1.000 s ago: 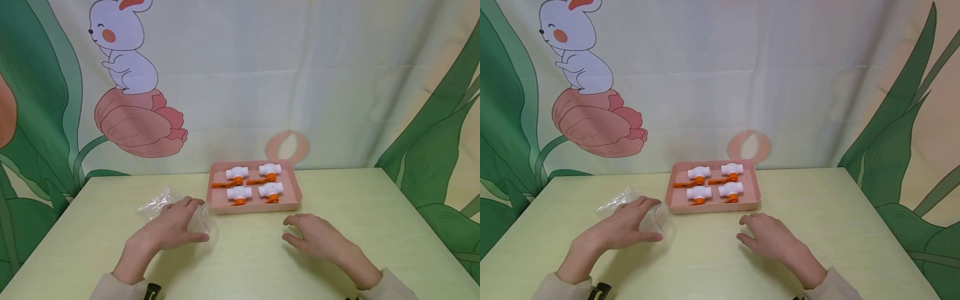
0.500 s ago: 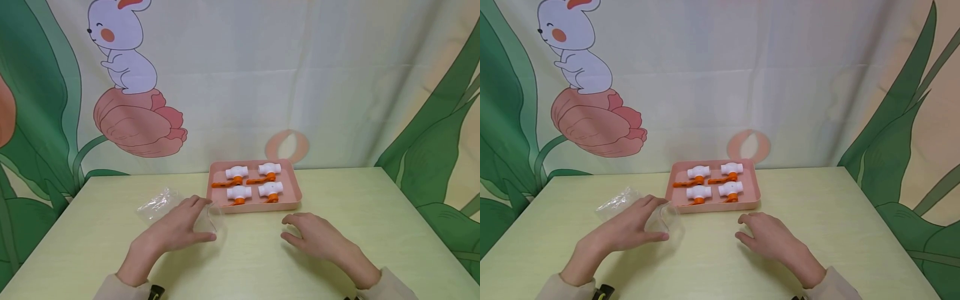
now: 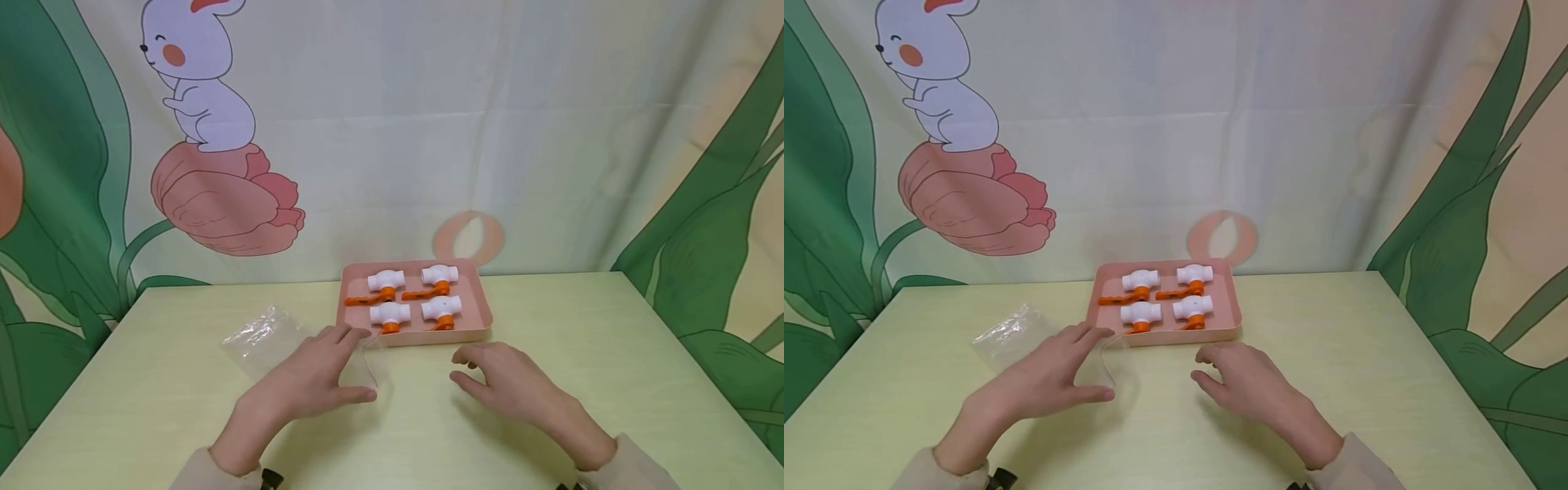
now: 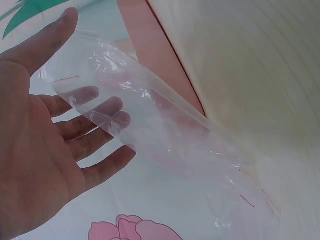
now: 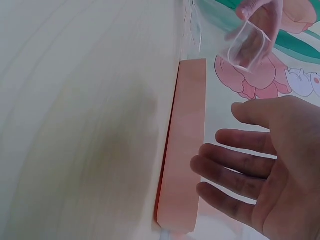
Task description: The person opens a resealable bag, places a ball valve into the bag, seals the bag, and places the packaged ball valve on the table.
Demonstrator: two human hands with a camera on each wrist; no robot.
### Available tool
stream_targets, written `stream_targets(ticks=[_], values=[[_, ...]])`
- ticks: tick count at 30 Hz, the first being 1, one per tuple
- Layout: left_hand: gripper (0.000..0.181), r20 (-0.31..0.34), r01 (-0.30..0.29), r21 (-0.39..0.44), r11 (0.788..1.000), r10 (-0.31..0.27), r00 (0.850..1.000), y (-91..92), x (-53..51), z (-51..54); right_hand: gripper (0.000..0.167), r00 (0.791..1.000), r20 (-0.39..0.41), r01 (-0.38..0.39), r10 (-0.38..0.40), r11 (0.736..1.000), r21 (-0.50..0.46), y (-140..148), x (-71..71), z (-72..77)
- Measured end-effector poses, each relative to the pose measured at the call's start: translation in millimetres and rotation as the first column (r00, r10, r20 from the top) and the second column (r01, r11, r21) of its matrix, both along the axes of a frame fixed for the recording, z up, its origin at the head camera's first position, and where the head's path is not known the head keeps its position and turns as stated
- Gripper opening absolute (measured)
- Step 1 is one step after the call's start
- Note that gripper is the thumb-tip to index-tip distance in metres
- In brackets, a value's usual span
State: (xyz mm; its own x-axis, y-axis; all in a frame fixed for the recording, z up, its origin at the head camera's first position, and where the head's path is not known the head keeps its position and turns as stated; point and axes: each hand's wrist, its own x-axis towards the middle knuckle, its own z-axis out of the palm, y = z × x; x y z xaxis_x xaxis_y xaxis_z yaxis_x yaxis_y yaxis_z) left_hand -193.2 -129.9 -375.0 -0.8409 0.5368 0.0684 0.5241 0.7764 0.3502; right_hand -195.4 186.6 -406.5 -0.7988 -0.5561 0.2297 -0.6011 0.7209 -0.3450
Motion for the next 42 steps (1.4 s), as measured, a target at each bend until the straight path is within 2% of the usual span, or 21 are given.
stream_targets(ticks=[7,11,23,30,36,42], values=[[0.081,-0.065,0.057,-0.001,0.998,-0.057,0.996,10.7,4.3,0.3,0.006,1.000,-0.016,-0.017,0.016,0.999,-0.050,-7,0.3,1.5],[0.079,-0.104,0.078,-0.005,0.997,-0.079,0.991,16.6,5.9,-0.7,0.005,1.000,0.005,-0.028,0.028,0.997,-0.071,-12,-0.7,1.5],[0.079,-0.159,0.120,-0.058,0.991,-0.128,0.979,31.1,10.2,-3.1,0.013,0.992,0.092,-0.071,0.090,0.979,-0.192,-27,2.8,3.7],[0.081,-0.176,0.129,-0.082,0.988,-0.141,0.974,39.7,13.1,-2.0,0.014,0.988,0.138,-0.037,0.071,0.970,-0.239,-32,3.8,5.2],[0.081,-0.180,0.157,-0.057,0.986,-0.164,0.970,42.9,14.6,-2.3,0.009,0.984,0.163,-0.025,0.072,0.961,-0.276,-33,4.4,5.4],[0.088,-0.158,0.163,-0.040,0.986,-0.168,0.973,43.4,15.7,-3.8,0.015,0.985,0.167,0.009,0.046,0.949,-0.316,-33,6.4,7.0]])
